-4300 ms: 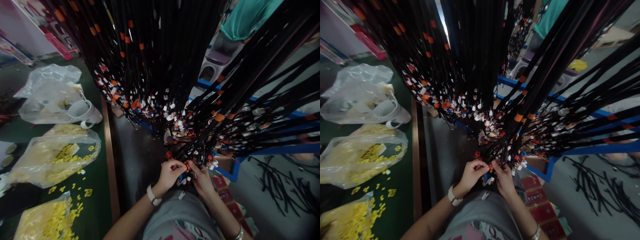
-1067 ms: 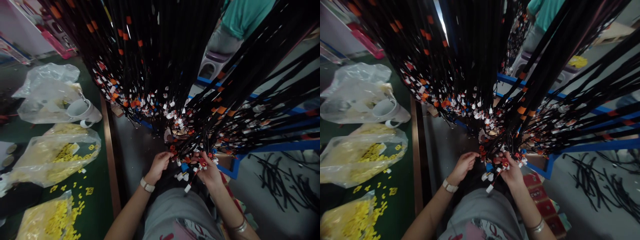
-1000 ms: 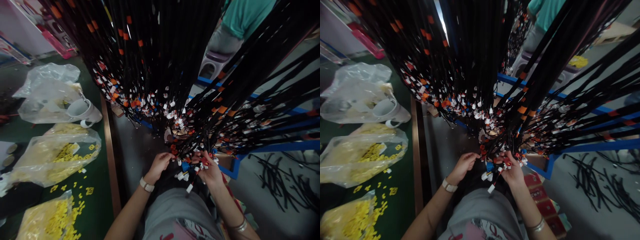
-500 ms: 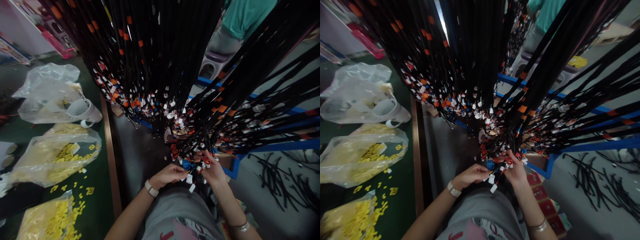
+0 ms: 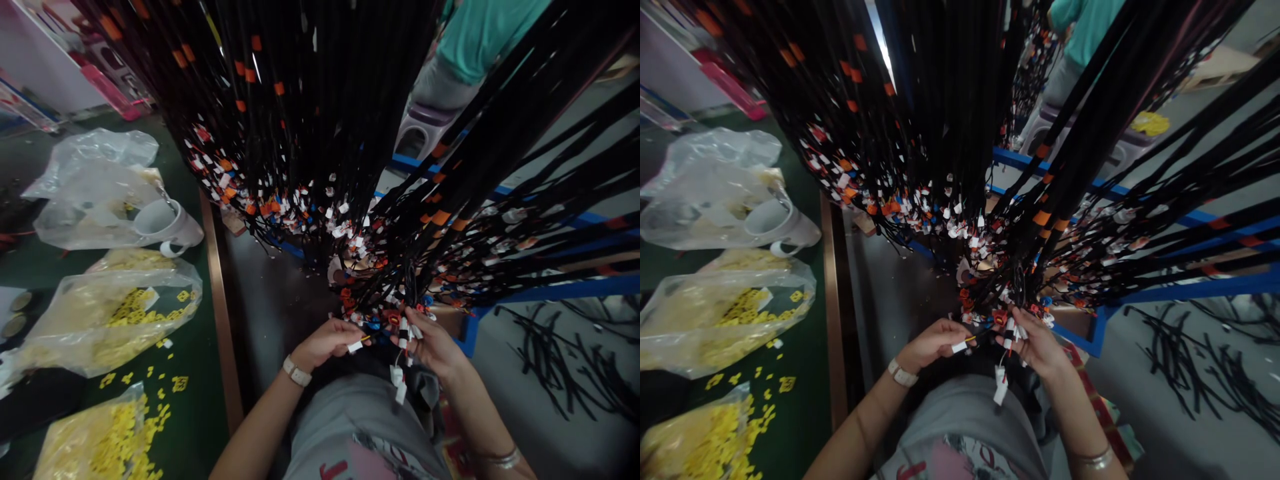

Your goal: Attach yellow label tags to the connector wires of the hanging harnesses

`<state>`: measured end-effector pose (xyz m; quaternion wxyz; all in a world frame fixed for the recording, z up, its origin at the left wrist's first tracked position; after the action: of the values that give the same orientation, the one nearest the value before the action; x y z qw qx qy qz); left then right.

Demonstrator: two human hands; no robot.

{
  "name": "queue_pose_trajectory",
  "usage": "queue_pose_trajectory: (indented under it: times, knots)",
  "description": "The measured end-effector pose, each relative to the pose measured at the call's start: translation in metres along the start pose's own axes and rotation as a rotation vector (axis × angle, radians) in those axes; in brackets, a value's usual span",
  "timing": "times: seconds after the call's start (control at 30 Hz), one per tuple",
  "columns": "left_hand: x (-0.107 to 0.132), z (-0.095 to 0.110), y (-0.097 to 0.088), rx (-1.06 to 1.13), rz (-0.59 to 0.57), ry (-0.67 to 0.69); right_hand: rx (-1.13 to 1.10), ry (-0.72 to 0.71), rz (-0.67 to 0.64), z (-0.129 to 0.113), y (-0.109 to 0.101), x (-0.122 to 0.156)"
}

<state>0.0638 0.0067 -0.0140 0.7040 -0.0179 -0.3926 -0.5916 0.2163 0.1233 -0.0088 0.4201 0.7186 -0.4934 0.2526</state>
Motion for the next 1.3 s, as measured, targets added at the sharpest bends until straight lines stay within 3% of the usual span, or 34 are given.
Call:
queue_pose_trajectory:
  times: [0.1, 0.23, 0.27, 0.3, 0.43, 0.53, 0.7, 0.93, 1.03, 1.17, 1.3]
  knots:
    - [-0.002, 0.008, -0.005, -0.257, 0.107, 0.137, -0.031, 0.001, 0.029, 0.001, 0.0, -0.003]
    - [0.007, 0.028, -0.011, -0.669, 0.476, 0.415, -0.099, 0.013, 0.054, 0.005, 0.003, -0.009]
    - [0.011, 0.031, -0.008, -0.748, 0.507, 0.458, -0.11, 0.018, 0.057, 0.006, 0.004, -0.011]
    - [0.013, 0.032, -0.002, -0.812, 0.479, 0.485, -0.12, 0.022, 0.061, 0.007, 0.005, -0.012]
    - [0.018, 0.023, 0.024, -1.027, 0.158, 0.479, -0.143, 0.021, 0.077, 0.01, 0.009, -0.016]
    - [0.018, 0.015, 0.032, -1.133, 0.103, 0.445, -0.125, 0.017, 0.05, 0.012, 0.011, -0.016]
    - [0.015, 0.013, 0.029, -0.985, 0.061, 0.389, -0.105, -0.015, 0.041, 0.011, 0.011, -0.01]
    - [0.012, 0.031, 0.0, -0.549, 0.314, 0.377, 0.028, -0.147, 0.035, 0.005, 0.009, -0.001]
    - [0.01, 0.031, 0.0, -0.409, 0.313, 0.375, 0.068, -0.184, 0.039, 0.006, 0.009, -0.002]
    - [0.009, 0.027, 0.006, -0.388, 0.307, 0.398, 0.094, -0.221, 0.086, 0.006, 0.008, -0.003]
    - [0.012, 0.025, 0.01, -0.477, 0.348, 0.452, 0.057, -0.172, 0.039, 0.013, 0.017, 0.001]
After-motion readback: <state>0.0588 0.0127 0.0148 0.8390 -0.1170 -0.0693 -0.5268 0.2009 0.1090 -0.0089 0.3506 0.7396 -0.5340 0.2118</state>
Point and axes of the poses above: each hand's wrist, its own x-axis away from the middle knuckle, its own y-axis out of the palm, z = x × y, the point moved 5 cm from there along -x, towards the middle knuckle, and after that the axes turned 9 degrees about z, right-handed, at the moved point
